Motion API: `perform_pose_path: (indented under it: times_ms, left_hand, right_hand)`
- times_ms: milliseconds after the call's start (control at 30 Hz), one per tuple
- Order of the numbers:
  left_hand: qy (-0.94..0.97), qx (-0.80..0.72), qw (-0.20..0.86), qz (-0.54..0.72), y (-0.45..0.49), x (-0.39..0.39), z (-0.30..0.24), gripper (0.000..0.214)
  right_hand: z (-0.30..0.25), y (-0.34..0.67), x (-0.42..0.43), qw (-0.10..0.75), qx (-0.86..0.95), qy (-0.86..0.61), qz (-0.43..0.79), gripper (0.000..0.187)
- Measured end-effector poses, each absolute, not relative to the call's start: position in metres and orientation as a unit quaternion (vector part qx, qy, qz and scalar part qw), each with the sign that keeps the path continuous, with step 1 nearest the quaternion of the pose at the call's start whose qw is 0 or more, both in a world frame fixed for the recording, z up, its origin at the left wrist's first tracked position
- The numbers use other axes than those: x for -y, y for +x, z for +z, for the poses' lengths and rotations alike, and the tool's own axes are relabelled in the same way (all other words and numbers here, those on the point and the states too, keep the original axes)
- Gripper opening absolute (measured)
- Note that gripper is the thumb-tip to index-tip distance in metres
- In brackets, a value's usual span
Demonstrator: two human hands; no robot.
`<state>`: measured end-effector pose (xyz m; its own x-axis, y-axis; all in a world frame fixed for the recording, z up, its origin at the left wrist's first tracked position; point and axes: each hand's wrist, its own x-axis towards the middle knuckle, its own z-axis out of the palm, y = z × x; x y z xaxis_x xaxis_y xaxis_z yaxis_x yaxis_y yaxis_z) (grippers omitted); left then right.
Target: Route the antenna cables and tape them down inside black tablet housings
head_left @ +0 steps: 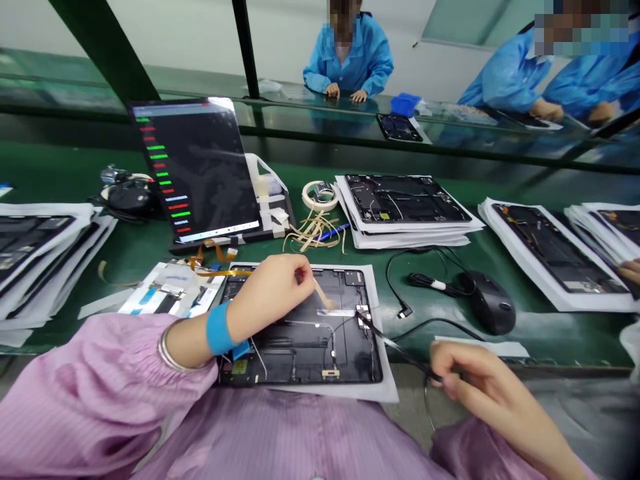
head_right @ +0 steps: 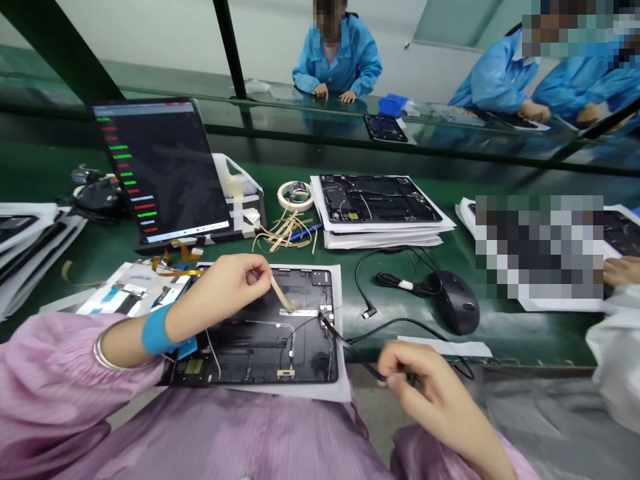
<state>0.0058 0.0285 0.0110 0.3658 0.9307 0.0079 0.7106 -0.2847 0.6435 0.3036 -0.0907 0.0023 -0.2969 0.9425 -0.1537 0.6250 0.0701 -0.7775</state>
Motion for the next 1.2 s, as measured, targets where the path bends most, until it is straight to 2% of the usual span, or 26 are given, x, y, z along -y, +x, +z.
perform_pose_path:
  times_ms: [200, 367, 467, 500, 533, 633, 667, 733, 867, 1033, 1133, 1200]
  left_hand:
    - [0.723, -0.515, 0.381, 0.258, -0.003, -0.062, 0.032, 0.022]
    - [0.744, -0.559, 0.292, 0.220, -0.007, -0.100, 0.033, 0.029]
    - [0.747, -0.574, 0.232, 0.242, -0.006, -0.087, 0.030, 0.029]
    - [0.749, -0.566, 0.248, 0.238, -0.003, -0.077, 0.029, 0.031]
    - [0.749, -0.548, 0.302, 0.216, 0.002, -0.067, 0.029, 0.033]
    - [0.682, -0.440, 0.581, 0.065, 0.016, -0.038, 0.028, 0.043]
    - [0.647, -0.411, 0.642, 0.021, 0.019, -0.033, 0.028, 0.042]
    - [0.612, -0.392, 0.686, -0.019, 0.021, -0.030, 0.025, 0.038]
    - [0.592, -0.400, 0.699, -0.030, 0.008, -0.037, 0.018, 0.039]
    - [0.613, -0.406, 0.676, -0.049, 0.000, -0.043, 0.013, 0.038]
    - [0.696, -0.422, 0.578, -0.059, 0.004, -0.044, 0.011, 0.031]
    - [0.763, -0.425, 0.485, -0.042, 0.006, -0.044, 0.013, 0.022]
  right_hand:
    - [-0.003, 0.317, 0.099, 0.158, 0.691, -0.601, 0.369, 0.026]
    - [0.007, 0.299, 0.086, 0.166, 0.721, -0.565, 0.364, 0.022]
    - [0.014, 0.280, 0.080, 0.198, 0.731, -0.545, 0.360, 0.017]
    - [0.015, 0.271, 0.077, 0.215, 0.730, -0.541, 0.359, 0.016]
    - [0.016, 0.261, 0.074, 0.233, 0.728, -0.536, 0.359, 0.014]
    - [0.018, 0.230, 0.065, 0.264, 0.738, -0.502, 0.365, 0.009]
    - [0.018, 0.224, 0.062, 0.267, 0.743, -0.485, 0.375, 0.010]
    - [0.016, 0.217, 0.057, 0.282, 0.740, -0.471, 0.388, 0.018]
    - [0.006, 0.227, 0.054, 0.308, 0.715, -0.542, 0.316, 0.019]
    - [-0.014, 0.228, 0.061, 0.258, 0.764, -0.533, 0.256, 0.013]
    - [-0.021, 0.213, 0.068, 0.208, 0.795, -0.506, 0.260, 0.011]
    - [-0.022, 0.201, 0.071, 0.165, 0.812, -0.497, 0.257, 0.018]
